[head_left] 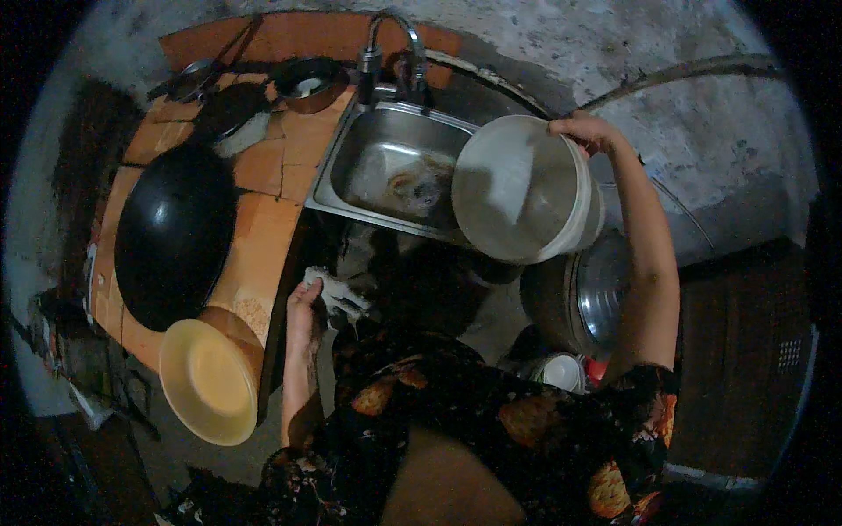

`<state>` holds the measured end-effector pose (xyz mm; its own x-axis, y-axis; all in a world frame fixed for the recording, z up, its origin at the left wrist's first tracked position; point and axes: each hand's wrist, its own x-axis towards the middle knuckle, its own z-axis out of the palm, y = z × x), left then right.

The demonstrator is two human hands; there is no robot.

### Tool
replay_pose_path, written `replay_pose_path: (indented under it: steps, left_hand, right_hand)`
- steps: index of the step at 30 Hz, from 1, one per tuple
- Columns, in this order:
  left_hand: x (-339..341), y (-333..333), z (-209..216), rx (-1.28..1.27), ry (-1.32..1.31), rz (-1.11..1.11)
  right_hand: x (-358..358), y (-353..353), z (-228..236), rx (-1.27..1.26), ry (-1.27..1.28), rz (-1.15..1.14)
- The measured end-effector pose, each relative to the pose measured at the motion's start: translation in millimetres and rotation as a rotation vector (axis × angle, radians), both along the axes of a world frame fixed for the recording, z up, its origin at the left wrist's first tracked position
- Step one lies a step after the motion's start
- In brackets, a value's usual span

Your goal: The person wipes a metal rack with a cloth, then washes the cloth in a bucket of water and wrings it out. The person then empties the bucket into a sink and refills it with water.

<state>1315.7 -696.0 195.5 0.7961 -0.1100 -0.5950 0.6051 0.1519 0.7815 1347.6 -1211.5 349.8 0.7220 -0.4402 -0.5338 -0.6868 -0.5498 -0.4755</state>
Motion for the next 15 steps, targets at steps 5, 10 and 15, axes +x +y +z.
replay_pose_path:
  steps: [5,10,15]
  left_hand:
    - [16,-8,-12,-0.208,-0.116,-0.041]
    - [32,-16,-20,-0.404,-0.218,-0.109]
    - [31,-22,4,-0.424,-0.278,-0.017]
  right_hand:
    - [-73,-14,13,-0.064,-0.245,0.007]
    - [-118,-27,29,0.073,-0.366,-0.057]
    - [-108,0,27,-0.073,-0.371,-0.032]
